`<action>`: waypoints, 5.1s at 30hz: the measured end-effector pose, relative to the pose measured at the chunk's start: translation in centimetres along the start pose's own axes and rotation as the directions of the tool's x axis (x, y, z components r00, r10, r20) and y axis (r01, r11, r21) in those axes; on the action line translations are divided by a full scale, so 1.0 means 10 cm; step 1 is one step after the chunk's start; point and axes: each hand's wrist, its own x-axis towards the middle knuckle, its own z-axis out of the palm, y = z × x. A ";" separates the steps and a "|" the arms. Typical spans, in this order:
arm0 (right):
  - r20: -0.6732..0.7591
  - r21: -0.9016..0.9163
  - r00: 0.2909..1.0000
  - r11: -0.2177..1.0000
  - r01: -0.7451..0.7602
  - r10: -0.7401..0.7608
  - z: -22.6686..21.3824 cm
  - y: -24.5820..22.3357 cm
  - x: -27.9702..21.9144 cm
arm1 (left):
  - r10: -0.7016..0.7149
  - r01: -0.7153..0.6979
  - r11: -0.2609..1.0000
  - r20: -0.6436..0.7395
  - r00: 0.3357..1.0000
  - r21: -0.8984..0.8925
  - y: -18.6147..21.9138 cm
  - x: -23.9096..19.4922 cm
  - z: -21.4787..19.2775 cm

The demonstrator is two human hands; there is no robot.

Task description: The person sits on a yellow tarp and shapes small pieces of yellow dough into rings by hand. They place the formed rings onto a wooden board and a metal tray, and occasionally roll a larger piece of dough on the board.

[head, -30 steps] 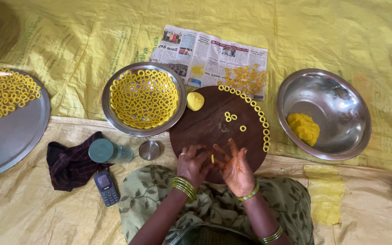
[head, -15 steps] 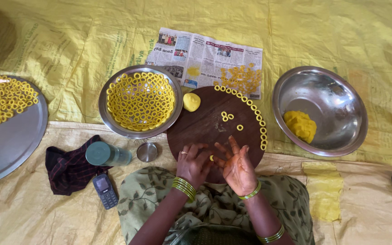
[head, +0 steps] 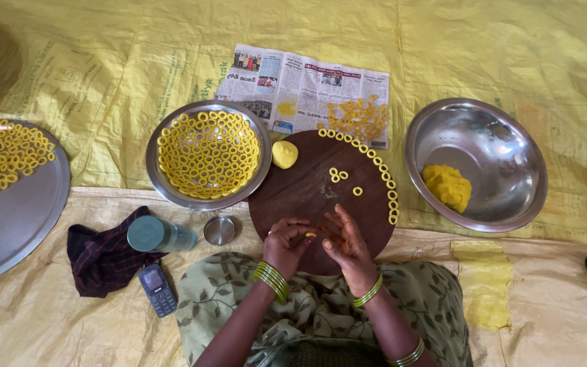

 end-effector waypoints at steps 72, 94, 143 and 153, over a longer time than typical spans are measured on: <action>0.113 -0.768 0.889 0.529 0.361 -0.443 0.42 -0.06 -0.23 | -0.214 0.205 0.940 -0.002 0.977 -0.272 -0.16 0.09 0.20; 0.061 -0.895 0.853 0.349 0.276 -0.518 0.11 0.03 -0.15 | -0.270 0.288 0.956 0.224 0.937 -0.055 -0.43 -0.02 0.40; -0.456 0.120 0.861 0.974 -0.190 0.224 -1.47 2.03 0.20 | -0.475 -0.030 0.439 0.261 0.841 0.898 -1.71 0.71 0.90; -0.375 0.379 0.830 0.885 -0.270 0.413 -1.47 2.09 0.14 | -0.645 0.060 0.369 0.209 0.735 0.928 -1.38 0.60 0.86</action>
